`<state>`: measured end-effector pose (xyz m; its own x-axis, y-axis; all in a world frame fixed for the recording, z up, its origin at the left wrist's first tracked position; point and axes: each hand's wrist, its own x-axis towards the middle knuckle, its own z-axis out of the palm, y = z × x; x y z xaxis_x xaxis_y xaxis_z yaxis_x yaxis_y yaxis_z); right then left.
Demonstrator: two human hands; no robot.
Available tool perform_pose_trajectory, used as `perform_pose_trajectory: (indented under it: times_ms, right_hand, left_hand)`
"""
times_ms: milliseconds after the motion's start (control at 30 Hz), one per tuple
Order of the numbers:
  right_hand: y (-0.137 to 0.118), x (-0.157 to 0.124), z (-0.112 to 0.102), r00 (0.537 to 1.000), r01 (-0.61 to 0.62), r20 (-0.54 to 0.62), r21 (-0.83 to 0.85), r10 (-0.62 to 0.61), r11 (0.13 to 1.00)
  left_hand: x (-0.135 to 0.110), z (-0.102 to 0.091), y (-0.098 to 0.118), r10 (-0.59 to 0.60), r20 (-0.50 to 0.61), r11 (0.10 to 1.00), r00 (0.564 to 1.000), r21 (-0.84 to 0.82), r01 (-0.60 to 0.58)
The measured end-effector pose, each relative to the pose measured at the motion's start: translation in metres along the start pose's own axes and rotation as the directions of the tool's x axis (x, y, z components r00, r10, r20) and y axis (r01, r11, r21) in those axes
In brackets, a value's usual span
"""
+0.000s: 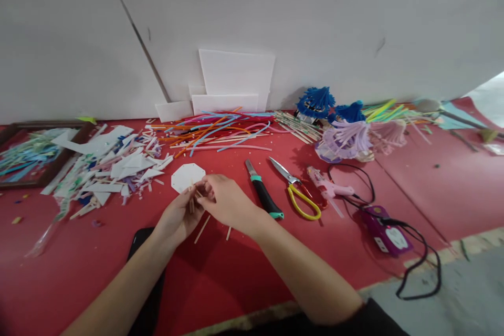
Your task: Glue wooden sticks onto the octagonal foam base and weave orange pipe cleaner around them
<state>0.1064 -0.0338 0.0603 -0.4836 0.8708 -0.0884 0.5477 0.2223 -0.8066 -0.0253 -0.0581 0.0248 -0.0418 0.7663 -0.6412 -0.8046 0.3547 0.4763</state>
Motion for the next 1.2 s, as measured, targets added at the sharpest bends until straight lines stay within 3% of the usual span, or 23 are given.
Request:
perform_pose_trajectory:
  times_ms: [167, 367, 500, 633, 767, 900, 1100, 1133, 1200]
  right_hand:
    - [0.010, -0.026, -0.008, 0.989, -0.139, -0.098, -0.350, 0.111, 0.927]
    - [0.013, -0.050, 0.017, 0.951, -0.259, -0.009, -0.566, 0.308, 0.783]
    - [0.014, -0.050, 0.029, 0.947, -0.260, 0.002, -0.587, 0.322, 0.767]
    - [0.017, -0.045, 0.027, 0.950, -0.262, -0.003, -0.548, 0.312, 0.794]
    - [0.011, -0.033, 0.020, 0.967, -0.249, -0.075, -0.445, 0.242, 0.860]
    - [-0.002, -0.017, 0.021, 0.990, -0.129, -0.092, -0.333, 0.103, 0.934]
    - [-0.001, -0.019, 0.034, 0.981, 0.027, -0.180, -0.254, -0.074, 0.967]
    - [0.001, -0.023, 0.036, 0.982, 0.076, -0.145, -0.297, -0.124, 0.952]
    - [0.007, -0.030, 0.038, 0.973, 0.220, 0.038, -0.435, -0.226, 0.873]
  left_hand:
    - [0.002, -0.005, 0.006, -0.046, 0.047, 0.999, 0.998, 0.015, 0.045]
    - [0.002, -0.006, 0.009, -0.086, 0.083, 0.996, 0.993, 0.001, 0.086]
    - [0.002, -0.005, 0.011, -0.089, 0.061, 0.996, 0.994, -0.007, 0.090]
    - [0.002, -0.006, 0.011, -0.093, 0.050, 0.996, 0.994, 0.009, 0.093]
    - [-0.002, -0.005, 0.010, -0.119, 0.050, 0.993, 0.992, 0.020, 0.119]
    - [-0.006, -0.004, 0.007, -0.157, 0.091, 0.988, 0.983, 0.032, 0.154]
    - [0.001, -0.011, 0.008, -0.041, 0.065, 0.999, 0.997, -0.024, 0.042]
    - [0.002, -0.012, 0.009, -0.012, 0.062, 0.999, 0.998, -0.047, 0.015]
    - [0.003, -0.012, 0.012, 0.055, 0.067, 0.994, 0.996, -0.098, -0.048]
